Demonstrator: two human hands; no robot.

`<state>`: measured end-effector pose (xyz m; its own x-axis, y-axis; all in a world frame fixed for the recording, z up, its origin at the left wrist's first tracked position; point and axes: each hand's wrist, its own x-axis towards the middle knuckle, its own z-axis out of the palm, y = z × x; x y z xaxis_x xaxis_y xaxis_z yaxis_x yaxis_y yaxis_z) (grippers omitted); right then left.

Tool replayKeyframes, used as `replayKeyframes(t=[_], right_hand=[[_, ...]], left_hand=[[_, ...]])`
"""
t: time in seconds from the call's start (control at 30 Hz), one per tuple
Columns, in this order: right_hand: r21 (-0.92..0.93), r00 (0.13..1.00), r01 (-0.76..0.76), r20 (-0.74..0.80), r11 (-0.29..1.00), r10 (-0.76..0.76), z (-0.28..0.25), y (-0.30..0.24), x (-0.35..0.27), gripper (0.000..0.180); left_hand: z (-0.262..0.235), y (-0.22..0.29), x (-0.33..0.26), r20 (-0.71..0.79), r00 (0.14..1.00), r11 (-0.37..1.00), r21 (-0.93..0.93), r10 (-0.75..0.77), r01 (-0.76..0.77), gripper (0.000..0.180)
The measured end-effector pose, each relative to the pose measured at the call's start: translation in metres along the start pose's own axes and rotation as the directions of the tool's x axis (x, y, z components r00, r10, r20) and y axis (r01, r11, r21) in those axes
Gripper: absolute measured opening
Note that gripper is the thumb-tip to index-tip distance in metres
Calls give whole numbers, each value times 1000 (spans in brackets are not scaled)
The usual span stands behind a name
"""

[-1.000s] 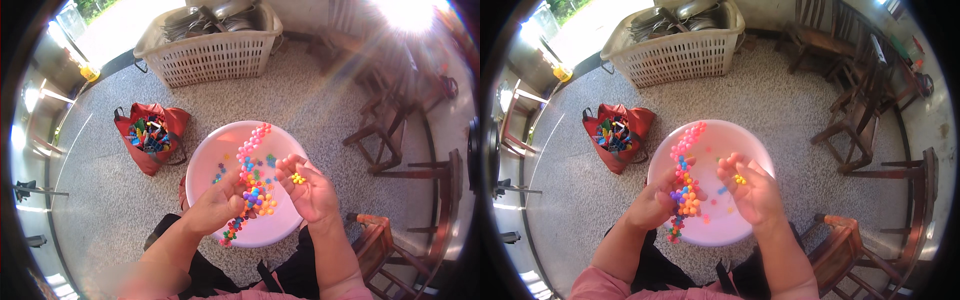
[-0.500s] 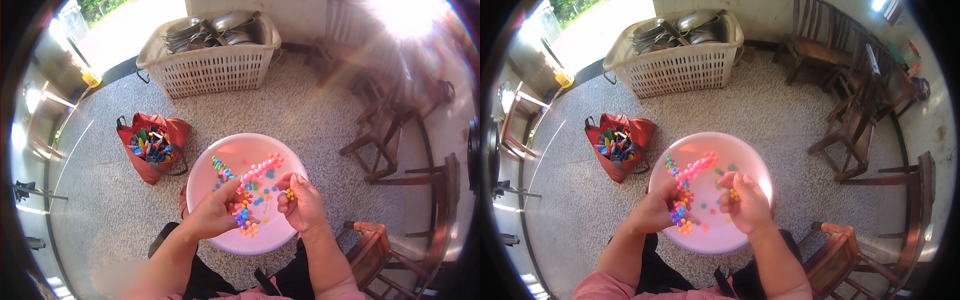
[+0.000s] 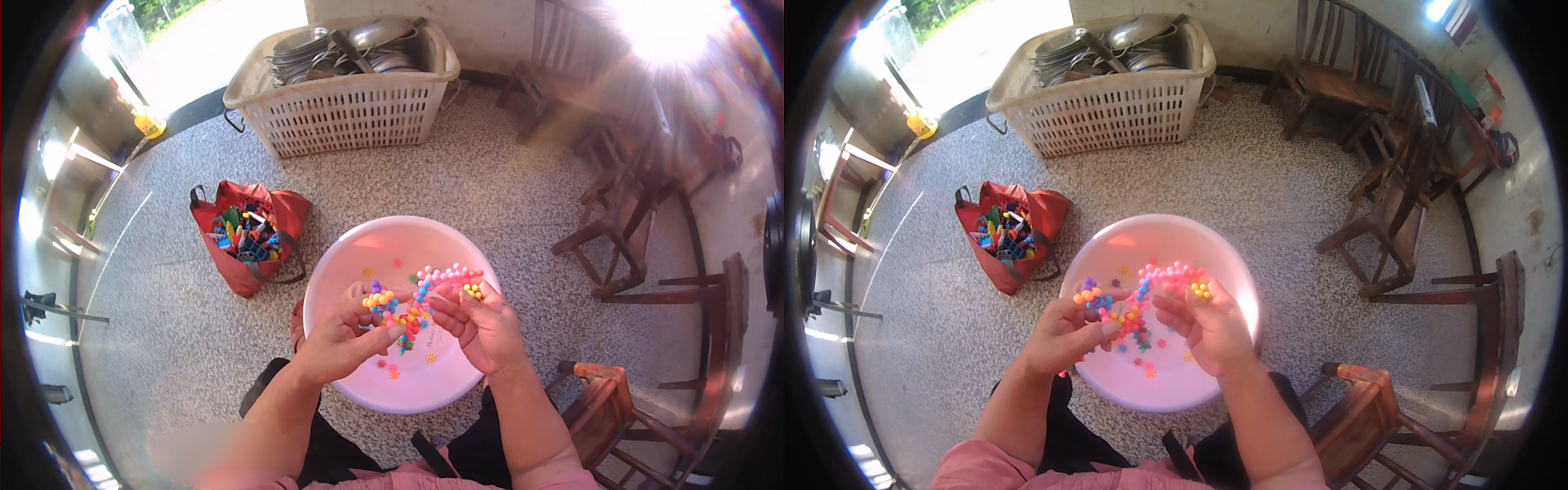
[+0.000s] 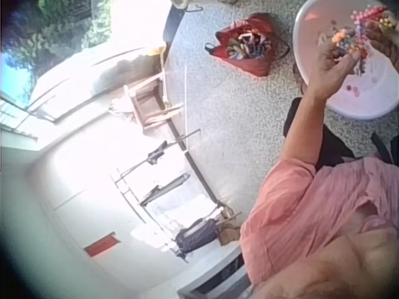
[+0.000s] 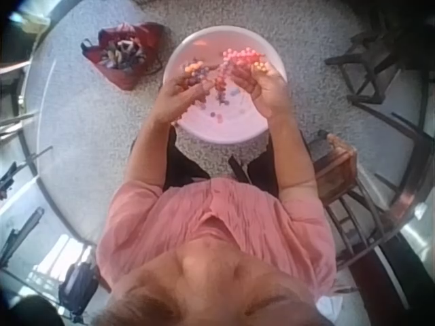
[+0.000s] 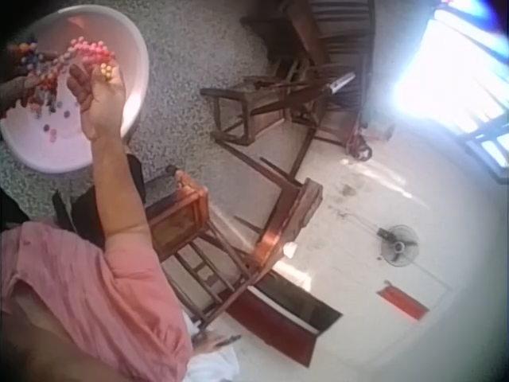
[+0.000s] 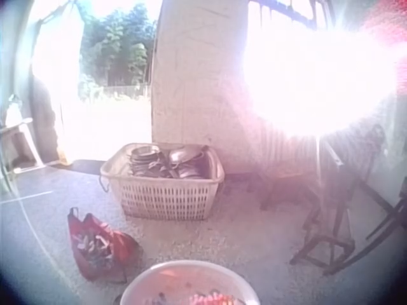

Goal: Assembling a structure using colorful plastic flower-shaped building blocks.

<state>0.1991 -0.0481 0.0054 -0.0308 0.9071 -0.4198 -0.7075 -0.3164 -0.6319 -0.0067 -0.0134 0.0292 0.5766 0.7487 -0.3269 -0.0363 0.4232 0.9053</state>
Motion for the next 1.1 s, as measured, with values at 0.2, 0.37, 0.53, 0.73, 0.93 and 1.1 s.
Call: replayKeyframes(t=[0.2,0.37,0.53,0.73,0.93,1.1], right_hand=[[-75,1000,-17,-5,997,16,-8,5,-1,25],[-141,999,7,-43,990,-13,-7,9,-2,24],[-237,998,64,43,969,-55,-12,9,-3,24],[-290,975,215,0,933,-224,-1,11,-4,25],[-416,932,349,59,840,-358,10,-1,-6,25],[-347,850,526,212,776,-482,36,-14,-6,21]], left_hand=[[1,-4,2,43,957,958,-19,286,-285,27],[-1,-11,-2,54,950,948,-94,309,-303,26],[-4,-13,-5,134,966,957,-222,221,-188,43],[-2,-15,-3,177,950,902,-396,257,-170,53],[1,-17,1,196,952,876,-468,236,-121,49],[-1,-17,5,164,939,926,-287,301,-247,37]])
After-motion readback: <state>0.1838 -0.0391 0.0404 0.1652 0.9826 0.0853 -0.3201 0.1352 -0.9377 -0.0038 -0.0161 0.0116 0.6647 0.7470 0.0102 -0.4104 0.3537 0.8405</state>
